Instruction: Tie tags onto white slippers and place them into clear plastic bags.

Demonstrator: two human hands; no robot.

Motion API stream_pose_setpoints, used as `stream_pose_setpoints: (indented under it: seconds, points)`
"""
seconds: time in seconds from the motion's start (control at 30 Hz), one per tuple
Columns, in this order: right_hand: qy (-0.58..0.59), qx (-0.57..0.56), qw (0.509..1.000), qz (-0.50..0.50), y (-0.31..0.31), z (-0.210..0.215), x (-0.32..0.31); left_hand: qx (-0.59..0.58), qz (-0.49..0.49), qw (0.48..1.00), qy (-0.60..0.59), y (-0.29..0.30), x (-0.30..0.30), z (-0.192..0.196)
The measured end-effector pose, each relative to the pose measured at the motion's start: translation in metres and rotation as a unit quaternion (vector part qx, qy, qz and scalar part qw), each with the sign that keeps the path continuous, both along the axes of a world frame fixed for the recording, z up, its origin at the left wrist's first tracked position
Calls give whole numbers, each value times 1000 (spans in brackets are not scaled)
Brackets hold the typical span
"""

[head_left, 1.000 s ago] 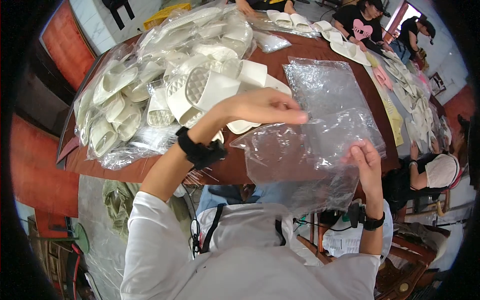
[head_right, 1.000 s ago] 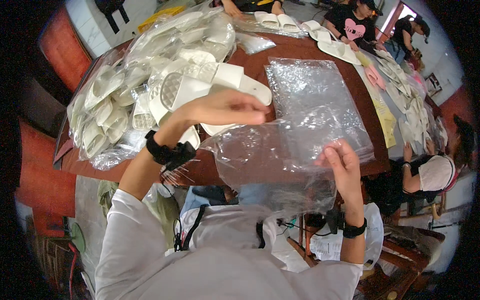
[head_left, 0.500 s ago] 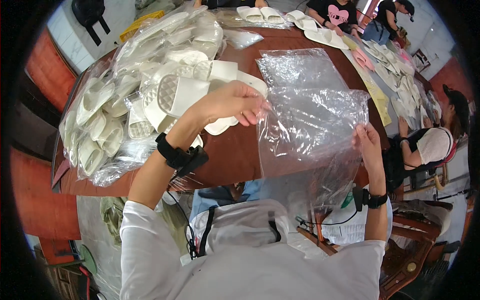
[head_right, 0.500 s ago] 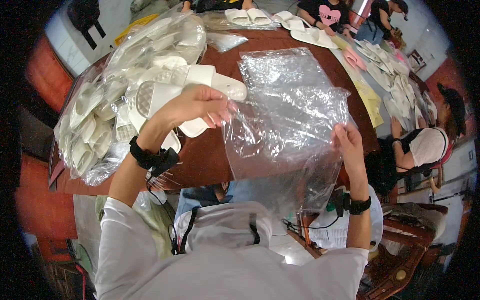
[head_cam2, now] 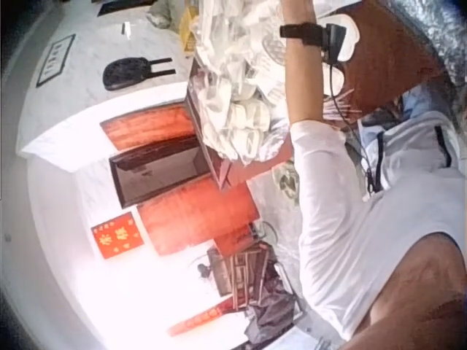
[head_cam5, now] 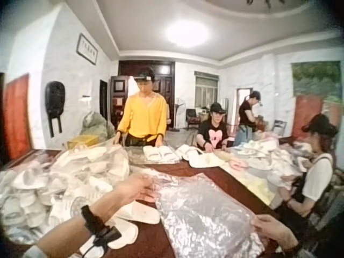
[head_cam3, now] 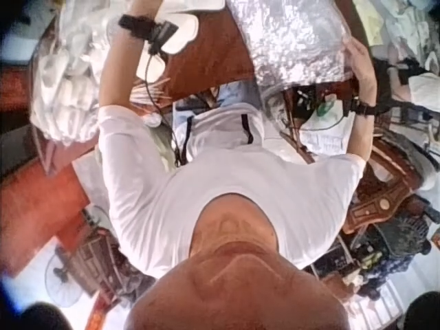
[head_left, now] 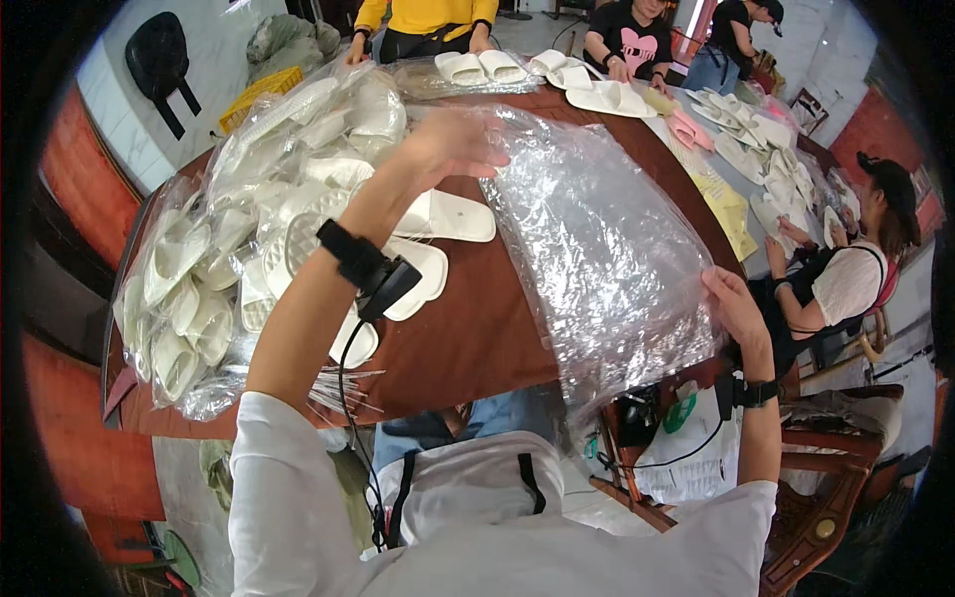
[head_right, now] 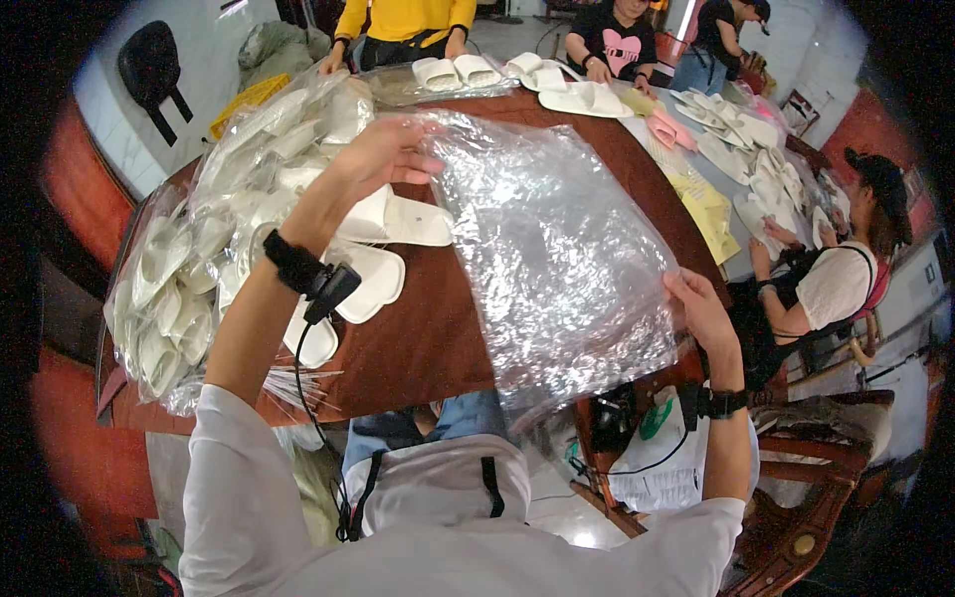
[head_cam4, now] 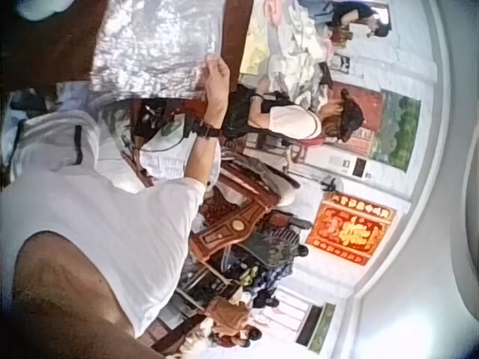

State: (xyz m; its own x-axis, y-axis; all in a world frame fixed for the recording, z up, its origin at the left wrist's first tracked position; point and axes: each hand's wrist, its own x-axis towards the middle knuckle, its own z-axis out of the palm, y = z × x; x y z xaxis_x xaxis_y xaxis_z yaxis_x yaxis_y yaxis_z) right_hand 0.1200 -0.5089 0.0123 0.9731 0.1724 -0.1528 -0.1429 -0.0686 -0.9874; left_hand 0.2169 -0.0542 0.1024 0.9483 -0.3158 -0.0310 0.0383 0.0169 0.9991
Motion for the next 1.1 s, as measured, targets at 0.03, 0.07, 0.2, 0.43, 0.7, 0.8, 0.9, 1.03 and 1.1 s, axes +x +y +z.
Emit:
stream_pose_setpoints:
  seconds: [0.03, 0.07, 0.2, 0.43, 0.7, 0.8, 0.9, 1.03, 1.1]
  points:
    - [-3, 0, 1000, -2, -3, 2, 6, 20, 5, 1000, -3, -6, 9, -4]
    - [-38, -53, 998, -17, -8, 2, 14, 52, 4, 999, -3, -12, 18, -8]
    - [-147, -172, 974, -6, 2, -9, 77, 125, 137, 973, -137, 18, 81, -69]
    - [-199, -279, 938, -54, -33, -57, 120, 442, 228, 735, -462, -78, 23, -93]
    - [-268, -579, 755, -150, 27, -45, 91, 547, 26, 788, -281, -79, 20, -155]
    - [-415, -530, 738, -57, 83, -40, 57, 552, 25, 786, -277, -81, 22, -169]
    - [-358, -536, 762, 59, 108, -67, 25, 532, 8, 807, -256, -92, 27, -177]
    - [-275, -555, 777, 113, 122, -82, 17, 531, 10, 810, -249, -83, 32, -190]
    - [-280, -554, 775, 120, 126, -84, 19, 481, 32, 828, -285, -72, 32, -191]
